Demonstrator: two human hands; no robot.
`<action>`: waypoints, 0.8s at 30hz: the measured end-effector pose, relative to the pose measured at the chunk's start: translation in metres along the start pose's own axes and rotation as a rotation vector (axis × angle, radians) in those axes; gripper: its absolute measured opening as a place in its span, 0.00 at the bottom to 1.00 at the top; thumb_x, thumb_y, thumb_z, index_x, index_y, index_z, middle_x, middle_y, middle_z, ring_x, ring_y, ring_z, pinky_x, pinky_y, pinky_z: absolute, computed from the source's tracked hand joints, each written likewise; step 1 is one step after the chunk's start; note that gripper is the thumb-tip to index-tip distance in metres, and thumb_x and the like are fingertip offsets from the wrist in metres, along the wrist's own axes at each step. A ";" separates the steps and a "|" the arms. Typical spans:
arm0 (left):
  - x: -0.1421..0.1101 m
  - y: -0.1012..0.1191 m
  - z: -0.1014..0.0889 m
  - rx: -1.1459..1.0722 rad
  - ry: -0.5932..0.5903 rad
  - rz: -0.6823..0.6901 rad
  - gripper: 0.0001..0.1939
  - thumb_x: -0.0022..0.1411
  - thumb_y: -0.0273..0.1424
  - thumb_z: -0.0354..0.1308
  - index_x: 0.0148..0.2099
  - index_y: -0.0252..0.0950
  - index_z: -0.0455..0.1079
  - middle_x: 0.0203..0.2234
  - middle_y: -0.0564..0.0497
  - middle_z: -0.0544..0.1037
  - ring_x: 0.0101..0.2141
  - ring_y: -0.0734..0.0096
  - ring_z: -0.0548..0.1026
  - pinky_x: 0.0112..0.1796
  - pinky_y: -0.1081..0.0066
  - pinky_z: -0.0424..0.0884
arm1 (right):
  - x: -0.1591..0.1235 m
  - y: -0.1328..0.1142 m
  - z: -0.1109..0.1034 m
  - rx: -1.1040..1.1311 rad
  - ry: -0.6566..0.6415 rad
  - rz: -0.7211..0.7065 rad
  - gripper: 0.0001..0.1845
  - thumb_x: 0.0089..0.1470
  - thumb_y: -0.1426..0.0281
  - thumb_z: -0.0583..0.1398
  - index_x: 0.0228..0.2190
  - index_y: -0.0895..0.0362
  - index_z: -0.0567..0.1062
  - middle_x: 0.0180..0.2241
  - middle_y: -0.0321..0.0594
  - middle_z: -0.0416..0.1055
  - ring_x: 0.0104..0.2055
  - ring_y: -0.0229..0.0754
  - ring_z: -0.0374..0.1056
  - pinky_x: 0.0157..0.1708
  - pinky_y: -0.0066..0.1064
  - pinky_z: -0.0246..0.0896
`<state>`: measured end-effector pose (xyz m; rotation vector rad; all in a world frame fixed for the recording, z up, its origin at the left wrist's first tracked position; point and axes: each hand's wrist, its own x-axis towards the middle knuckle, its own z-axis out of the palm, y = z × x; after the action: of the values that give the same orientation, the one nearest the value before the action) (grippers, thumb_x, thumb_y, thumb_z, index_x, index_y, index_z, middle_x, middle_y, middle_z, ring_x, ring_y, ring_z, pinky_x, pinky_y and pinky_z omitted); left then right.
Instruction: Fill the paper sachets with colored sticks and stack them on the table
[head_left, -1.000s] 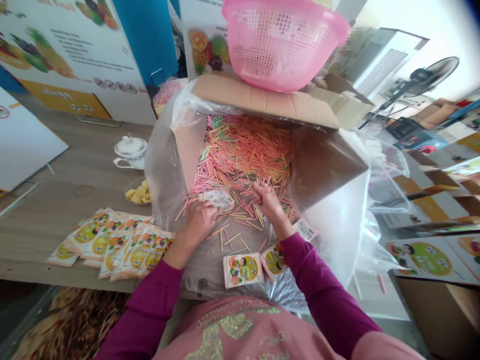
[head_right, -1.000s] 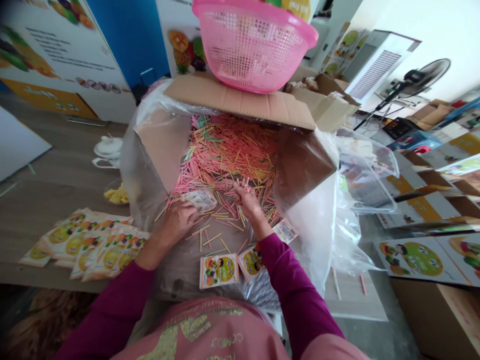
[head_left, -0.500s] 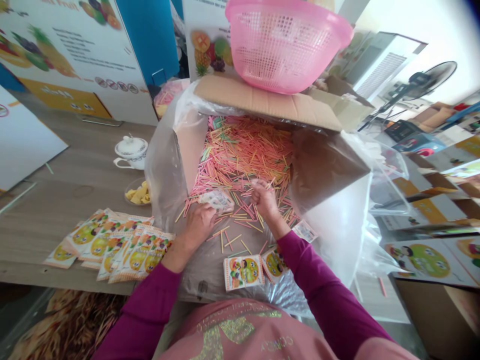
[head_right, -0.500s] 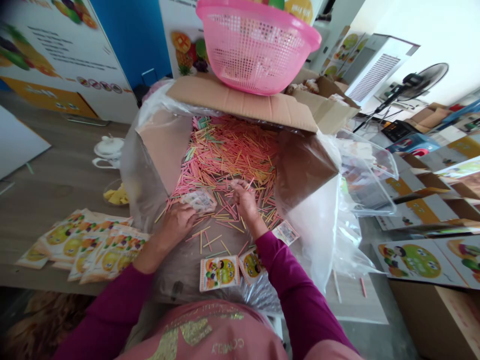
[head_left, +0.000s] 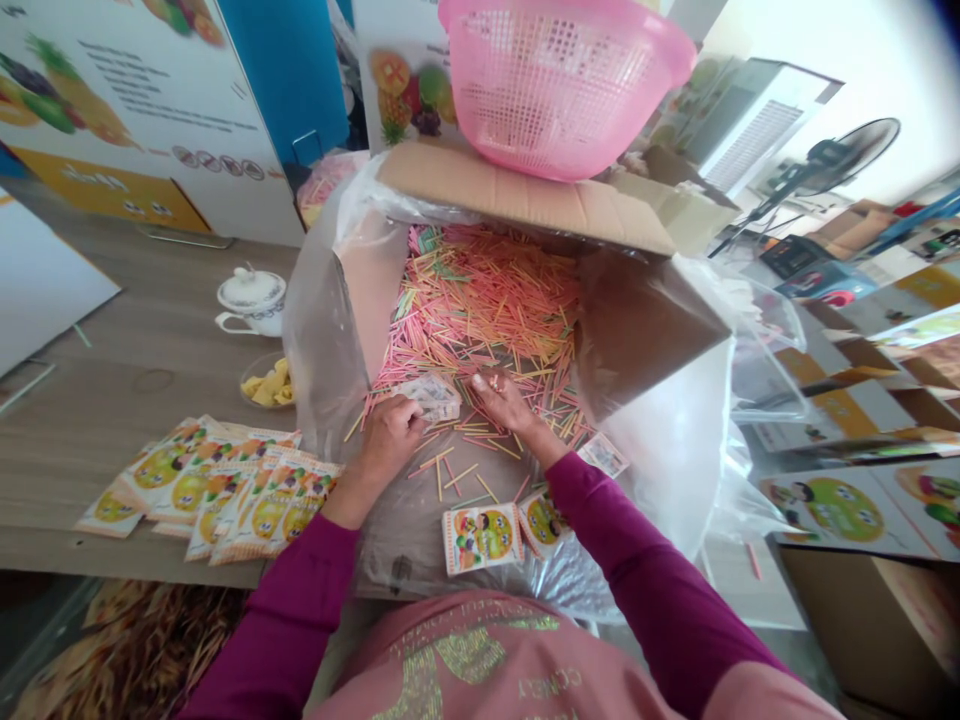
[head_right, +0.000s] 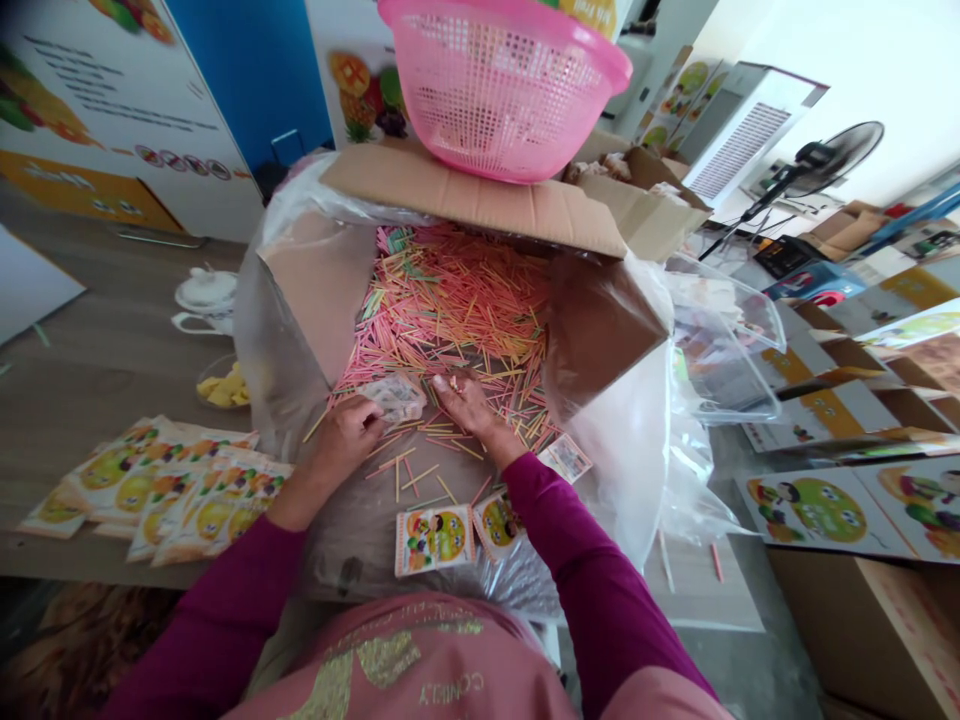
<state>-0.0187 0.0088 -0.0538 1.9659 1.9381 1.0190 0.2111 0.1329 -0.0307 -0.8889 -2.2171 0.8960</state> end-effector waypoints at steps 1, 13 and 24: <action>0.000 -0.001 -0.003 -0.038 0.001 -0.005 0.12 0.62 0.26 0.67 0.27 0.39 0.71 0.26 0.51 0.76 0.32 0.64 0.74 0.38 0.67 0.66 | -0.001 -0.003 -0.002 0.035 0.010 0.015 0.38 0.76 0.43 0.44 0.29 0.52 0.79 0.32 0.43 0.75 0.42 0.48 0.74 0.50 0.42 0.73; 0.008 0.047 -0.014 -0.580 0.071 -0.078 0.12 0.57 0.37 0.75 0.28 0.38 0.78 0.22 0.55 0.77 0.24 0.73 0.70 0.29 0.72 0.69 | -0.004 -0.084 -0.027 0.314 -0.072 -0.085 0.40 0.73 0.37 0.44 0.54 0.45 0.86 0.63 0.41 0.75 0.73 0.54 0.63 0.78 0.51 0.52; 0.000 0.054 0.000 -0.858 0.017 -0.353 0.13 0.47 0.41 0.79 0.27 0.39 0.81 0.22 0.54 0.81 0.24 0.71 0.75 0.30 0.71 0.73 | -0.013 -0.082 -0.030 0.606 -0.027 0.076 0.45 0.67 0.30 0.47 0.47 0.49 0.89 0.53 0.47 0.82 0.63 0.57 0.74 0.64 0.50 0.70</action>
<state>0.0250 0.0021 -0.0223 1.1022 1.3986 1.4250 0.2108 0.0887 0.0458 -0.6666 -1.7686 1.5098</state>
